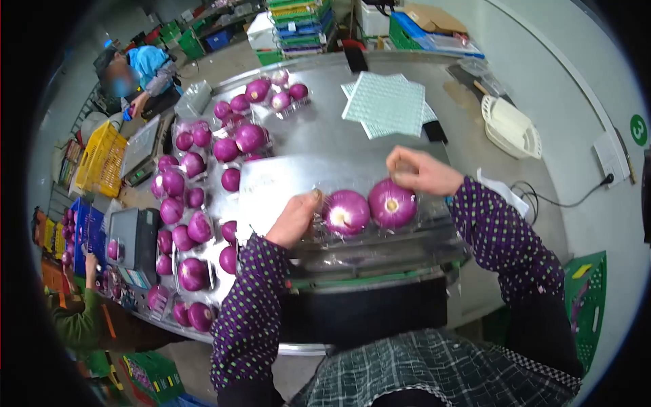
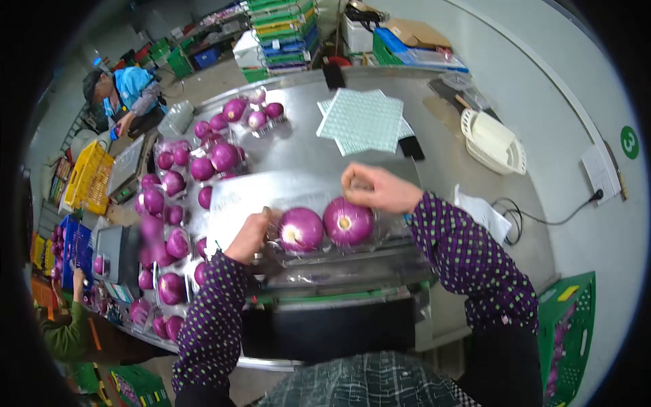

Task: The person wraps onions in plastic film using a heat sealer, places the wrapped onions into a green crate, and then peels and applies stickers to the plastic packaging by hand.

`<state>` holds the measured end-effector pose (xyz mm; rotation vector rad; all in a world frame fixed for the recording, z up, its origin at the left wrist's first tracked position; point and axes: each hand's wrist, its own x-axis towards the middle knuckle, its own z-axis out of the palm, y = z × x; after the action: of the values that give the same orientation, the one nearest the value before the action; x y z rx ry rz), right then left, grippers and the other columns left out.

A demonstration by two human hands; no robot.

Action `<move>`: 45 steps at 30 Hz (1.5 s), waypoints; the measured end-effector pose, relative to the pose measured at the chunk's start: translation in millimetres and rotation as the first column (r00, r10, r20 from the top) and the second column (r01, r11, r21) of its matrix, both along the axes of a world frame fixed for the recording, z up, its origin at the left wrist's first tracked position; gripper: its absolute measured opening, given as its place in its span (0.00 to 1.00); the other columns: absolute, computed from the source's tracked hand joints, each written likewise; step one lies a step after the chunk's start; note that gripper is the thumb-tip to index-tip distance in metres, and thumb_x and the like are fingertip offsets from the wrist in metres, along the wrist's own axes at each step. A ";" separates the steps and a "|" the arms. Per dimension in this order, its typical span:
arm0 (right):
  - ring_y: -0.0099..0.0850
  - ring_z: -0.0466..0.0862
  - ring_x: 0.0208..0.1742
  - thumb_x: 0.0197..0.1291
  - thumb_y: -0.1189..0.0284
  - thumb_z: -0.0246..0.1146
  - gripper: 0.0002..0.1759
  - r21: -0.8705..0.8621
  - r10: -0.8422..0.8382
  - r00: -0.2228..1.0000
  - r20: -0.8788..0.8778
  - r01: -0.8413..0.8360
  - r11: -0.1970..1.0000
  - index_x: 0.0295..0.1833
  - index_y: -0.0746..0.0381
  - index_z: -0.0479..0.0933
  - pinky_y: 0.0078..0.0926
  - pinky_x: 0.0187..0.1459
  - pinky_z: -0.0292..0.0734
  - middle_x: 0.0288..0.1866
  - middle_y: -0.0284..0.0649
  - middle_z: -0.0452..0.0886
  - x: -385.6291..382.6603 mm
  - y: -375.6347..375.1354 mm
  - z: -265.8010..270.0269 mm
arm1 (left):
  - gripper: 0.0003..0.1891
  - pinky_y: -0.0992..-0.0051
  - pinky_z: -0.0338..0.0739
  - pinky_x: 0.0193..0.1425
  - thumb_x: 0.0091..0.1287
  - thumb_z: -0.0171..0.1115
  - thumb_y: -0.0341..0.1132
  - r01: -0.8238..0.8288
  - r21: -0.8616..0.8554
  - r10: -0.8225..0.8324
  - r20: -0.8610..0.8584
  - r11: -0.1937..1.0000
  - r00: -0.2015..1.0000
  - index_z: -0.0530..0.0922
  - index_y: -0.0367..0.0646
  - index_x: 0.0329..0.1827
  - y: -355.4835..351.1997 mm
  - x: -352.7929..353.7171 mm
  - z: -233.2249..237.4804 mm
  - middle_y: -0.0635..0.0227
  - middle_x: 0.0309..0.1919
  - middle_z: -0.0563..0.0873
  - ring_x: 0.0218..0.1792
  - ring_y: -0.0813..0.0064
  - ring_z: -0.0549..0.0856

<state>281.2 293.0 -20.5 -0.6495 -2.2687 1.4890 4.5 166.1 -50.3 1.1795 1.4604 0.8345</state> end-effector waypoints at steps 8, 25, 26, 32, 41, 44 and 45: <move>0.33 0.79 0.35 0.49 0.66 0.71 0.12 0.516 0.135 0.988 0.077 -0.155 0.842 0.36 0.57 0.77 0.28 0.37 0.70 0.34 0.34 0.79 55.9 -179.6 72.0 | 0.17 0.76 0.76 0.46 0.59 0.56 0.34 0.174 0.180 -0.210 0.210 0.968 0.955 0.78 0.34 0.48 -182.4 58.0 18.7 0.64 0.34 0.84 0.38 0.76 0.82; 0.23 0.80 0.35 0.57 0.78 0.65 0.20 -0.499 -0.598 0.786 0.155 0.585 0.639 0.54 0.72 0.72 0.20 0.39 0.76 0.38 0.39 0.82 147.2 -208.5 -43.8 | 0.17 0.81 0.69 0.38 0.70 0.55 0.40 -0.287 0.003 0.287 0.013 0.958 0.958 0.77 0.35 0.52 -220.8 37.9 -42.0 0.71 0.34 0.79 0.34 0.83 0.74; 0.23 0.80 0.35 0.56 0.79 0.64 0.20 -0.506 -0.615 0.774 0.151 0.595 0.625 0.55 0.71 0.72 0.21 0.40 0.76 0.39 0.39 0.81 150.7 -209.1 -44.6 | 0.16 0.80 0.68 0.42 0.71 0.55 0.39 -0.332 0.022 0.328 0.115 0.943 0.938 0.78 0.35 0.51 -218.0 45.4 -49.1 0.71 0.34 0.79 0.36 0.83 0.74; 0.19 0.76 0.31 0.58 0.75 0.65 0.10 -0.335 -0.511 0.839 0.187 0.544 0.770 0.41 0.71 0.77 0.17 0.34 0.72 0.34 0.34 0.79 150.5 -230.8 -70.5 | 0.11 0.81 0.68 0.48 0.71 0.54 0.35 -0.421 0.081 0.397 0.213 0.903 0.893 0.79 0.35 0.44 -214.7 65.1 -54.3 0.71 0.35 0.80 0.38 0.83 0.75; 0.20 0.75 0.35 0.63 0.75 0.59 0.07 -0.541 -0.727 0.684 -0.060 0.590 0.599 0.36 0.69 0.77 0.19 0.41 0.72 0.39 0.36 0.79 178.2 -271.3 -72.4 | 0.11 0.80 0.67 0.29 0.74 0.49 0.36 -0.619 0.136 0.492 0.486 0.774 0.722 0.69 0.43 0.31 -210.9 87.5 -53.5 0.70 0.21 0.73 0.22 0.82 0.71; 0.21 0.76 0.36 0.65 0.73 0.58 0.08 -0.492 -0.837 0.547 0.025 0.735 0.466 0.39 0.69 0.77 0.21 0.41 0.72 0.40 0.37 0.80 164.9 -266.3 -76.8 | 0.12 0.81 0.64 0.26 0.74 0.49 0.36 -0.660 0.128 0.547 0.456 0.740 0.701 0.69 0.43 0.31 -206.1 91.4 -50.8 0.73 0.19 0.70 0.20 0.83 0.68; 0.20 0.76 0.37 0.66 0.73 0.58 0.08 -0.432 -0.822 0.565 0.064 0.758 0.488 0.40 0.68 0.77 0.20 0.41 0.72 0.40 0.36 0.80 163.4 -263.7 -82.0 | 0.12 0.82 0.63 0.24 0.74 0.49 0.37 -0.662 0.137 0.560 0.425 0.737 0.711 0.69 0.44 0.30 -204.6 92.5 -49.4 0.74 0.18 0.69 0.19 0.84 0.67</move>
<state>444.6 29.3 -102.4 -1.4194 -1.1577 1.4068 97.0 -38.4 -99.7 0.6480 1.4632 1.6857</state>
